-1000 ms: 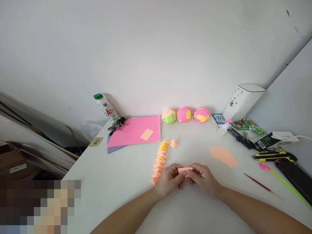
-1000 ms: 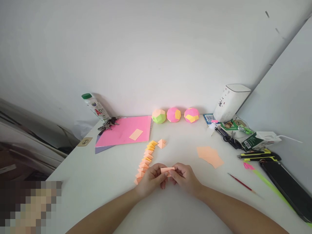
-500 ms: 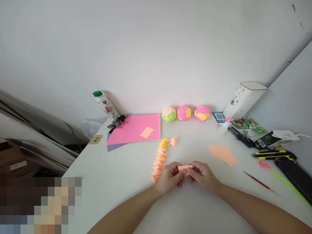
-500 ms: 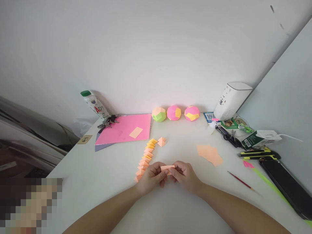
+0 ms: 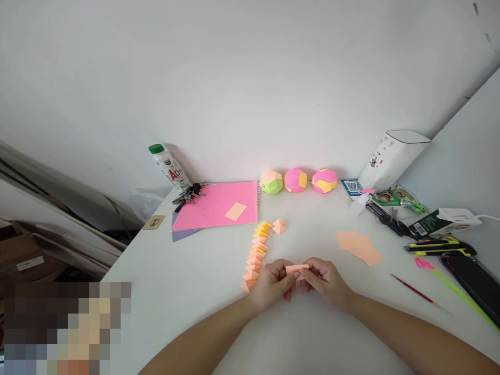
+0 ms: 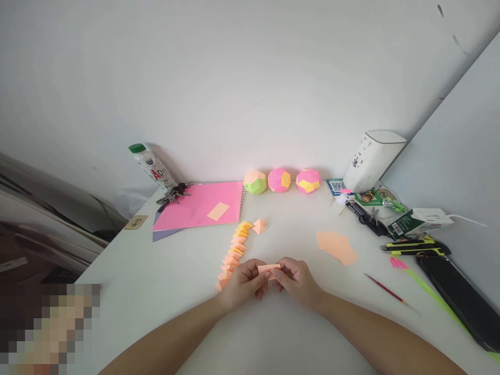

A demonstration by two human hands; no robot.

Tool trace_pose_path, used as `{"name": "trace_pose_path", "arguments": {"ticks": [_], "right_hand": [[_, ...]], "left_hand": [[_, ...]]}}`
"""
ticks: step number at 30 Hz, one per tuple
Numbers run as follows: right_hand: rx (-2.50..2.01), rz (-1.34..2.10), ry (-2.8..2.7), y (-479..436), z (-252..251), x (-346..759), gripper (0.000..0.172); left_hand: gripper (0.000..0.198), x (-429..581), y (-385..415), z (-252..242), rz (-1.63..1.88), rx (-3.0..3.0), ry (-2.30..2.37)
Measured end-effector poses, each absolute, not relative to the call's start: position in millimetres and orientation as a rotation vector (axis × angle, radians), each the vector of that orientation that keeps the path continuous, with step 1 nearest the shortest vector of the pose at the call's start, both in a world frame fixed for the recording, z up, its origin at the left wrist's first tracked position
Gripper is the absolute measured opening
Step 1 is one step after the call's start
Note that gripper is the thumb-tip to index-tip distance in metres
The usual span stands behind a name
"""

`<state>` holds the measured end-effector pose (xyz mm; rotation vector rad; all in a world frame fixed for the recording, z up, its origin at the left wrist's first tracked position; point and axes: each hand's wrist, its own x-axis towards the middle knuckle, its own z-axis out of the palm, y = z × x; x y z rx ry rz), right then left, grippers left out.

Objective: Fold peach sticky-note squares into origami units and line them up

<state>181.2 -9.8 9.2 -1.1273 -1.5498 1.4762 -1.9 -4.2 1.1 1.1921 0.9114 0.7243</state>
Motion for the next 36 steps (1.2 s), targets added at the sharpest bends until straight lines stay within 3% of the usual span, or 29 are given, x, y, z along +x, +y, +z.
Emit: {"name": "trace_pose_path", "arguments": {"ticks": [36], "right_hand": [[-1.163,1.408,-1.576,-9.4,8.1,181.8,0.033]], "left_hand": [[0.035,-3.0,-3.5,-1.0,0.701,1.240,0.910]]}}
